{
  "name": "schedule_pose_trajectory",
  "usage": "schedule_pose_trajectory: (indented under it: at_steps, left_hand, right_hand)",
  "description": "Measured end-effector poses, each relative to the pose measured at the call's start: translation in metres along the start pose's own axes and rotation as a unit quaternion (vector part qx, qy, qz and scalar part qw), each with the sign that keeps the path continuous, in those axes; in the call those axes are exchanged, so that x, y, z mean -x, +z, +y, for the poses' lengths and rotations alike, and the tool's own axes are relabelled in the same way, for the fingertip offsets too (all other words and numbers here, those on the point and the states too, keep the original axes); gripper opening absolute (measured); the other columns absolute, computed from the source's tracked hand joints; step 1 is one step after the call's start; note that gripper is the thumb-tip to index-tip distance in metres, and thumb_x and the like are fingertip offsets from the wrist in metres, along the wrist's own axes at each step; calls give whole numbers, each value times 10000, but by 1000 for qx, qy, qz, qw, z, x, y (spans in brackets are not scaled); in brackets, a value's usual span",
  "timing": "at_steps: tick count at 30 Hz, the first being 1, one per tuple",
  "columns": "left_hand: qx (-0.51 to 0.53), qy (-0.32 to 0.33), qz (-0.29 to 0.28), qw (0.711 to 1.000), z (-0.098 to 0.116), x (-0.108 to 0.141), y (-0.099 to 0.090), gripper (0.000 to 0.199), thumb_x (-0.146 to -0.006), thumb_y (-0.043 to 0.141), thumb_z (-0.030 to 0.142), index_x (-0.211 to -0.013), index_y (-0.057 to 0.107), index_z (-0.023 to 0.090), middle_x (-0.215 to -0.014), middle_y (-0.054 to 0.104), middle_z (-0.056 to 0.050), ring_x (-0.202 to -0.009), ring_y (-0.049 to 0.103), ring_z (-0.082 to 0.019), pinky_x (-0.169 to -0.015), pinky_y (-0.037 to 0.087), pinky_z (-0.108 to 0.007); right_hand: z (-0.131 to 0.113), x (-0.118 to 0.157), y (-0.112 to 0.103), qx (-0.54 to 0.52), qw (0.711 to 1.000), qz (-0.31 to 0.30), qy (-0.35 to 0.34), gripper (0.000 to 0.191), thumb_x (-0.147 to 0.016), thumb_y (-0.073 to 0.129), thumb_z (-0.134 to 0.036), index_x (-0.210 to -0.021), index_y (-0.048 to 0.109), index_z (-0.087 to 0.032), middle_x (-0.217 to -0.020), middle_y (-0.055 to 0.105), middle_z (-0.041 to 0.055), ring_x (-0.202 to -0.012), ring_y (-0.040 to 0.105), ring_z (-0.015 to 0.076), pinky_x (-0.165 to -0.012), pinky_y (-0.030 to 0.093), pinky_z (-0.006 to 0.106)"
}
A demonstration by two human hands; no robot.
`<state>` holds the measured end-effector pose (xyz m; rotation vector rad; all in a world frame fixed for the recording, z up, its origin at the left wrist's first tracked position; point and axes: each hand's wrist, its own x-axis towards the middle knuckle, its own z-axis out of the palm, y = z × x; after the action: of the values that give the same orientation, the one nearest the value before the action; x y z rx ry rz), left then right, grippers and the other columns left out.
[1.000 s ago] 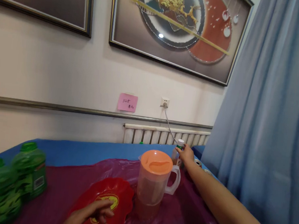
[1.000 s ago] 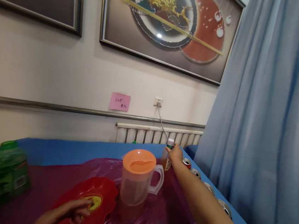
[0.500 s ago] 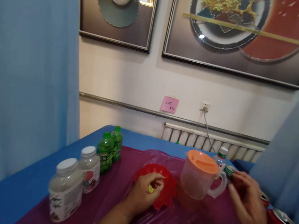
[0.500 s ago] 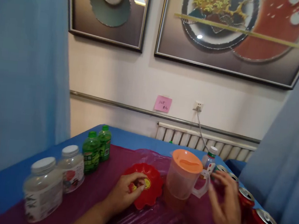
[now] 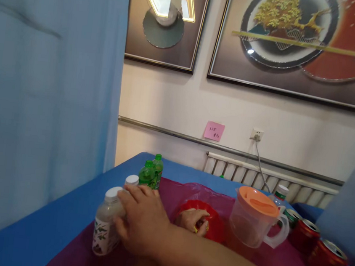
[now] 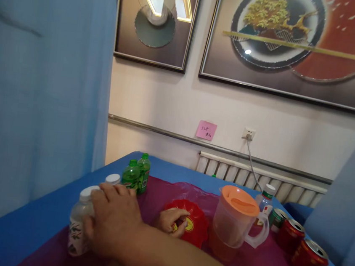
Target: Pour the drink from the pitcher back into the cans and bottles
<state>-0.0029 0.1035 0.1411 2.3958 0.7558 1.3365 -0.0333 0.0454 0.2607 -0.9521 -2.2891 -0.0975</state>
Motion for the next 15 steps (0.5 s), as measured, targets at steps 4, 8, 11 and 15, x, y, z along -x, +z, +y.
schedule_pose_trajectory:
  at_steps: [4,8,11,15]
  left_hand:
    - [0,23,-1,1000,-5,-2,3,328,-739,549,132,-1008,705,237,-747,742,-17,-655,676,-159,-619,526,-244]
    - [12,39,7,999,-6,-4,7,268,-779,543,162,-995,692,214,-707,722,-13,-626,650,-145,-602,508,-229]
    - [18,39,1,999,-2,-6,4,240,-807,540,178,-997,686,206,-733,727,-17,-640,652,-139,-620,510,-225]
    - [5,27,-6,1000,2,-8,-2,230,-823,536,192,-995,689,198,-767,737,-38,-678,673,-156,-634,526,-239]
  right_hand:
    - [-6,-27,17,24,1000,-17,5,359,-959,530,-370,-1278,555,-207,-1350,589,69,-1166,553,261,-966,507,454]
    - [-3,-23,26,18,999,7,25,321,-926,590,-405,-1157,596,-181,-1216,622,82,-1087,581,237,-934,528,393]
    - [1,-16,26,9,999,25,33,318,-913,616,-400,-1134,582,-175,-1173,630,79,-1050,597,229,-888,550,374]
    - [7,-5,28,-16,996,64,53,348,-896,621,-370,-1172,552,-170,-1143,624,67,-1044,606,224,-883,561,360]
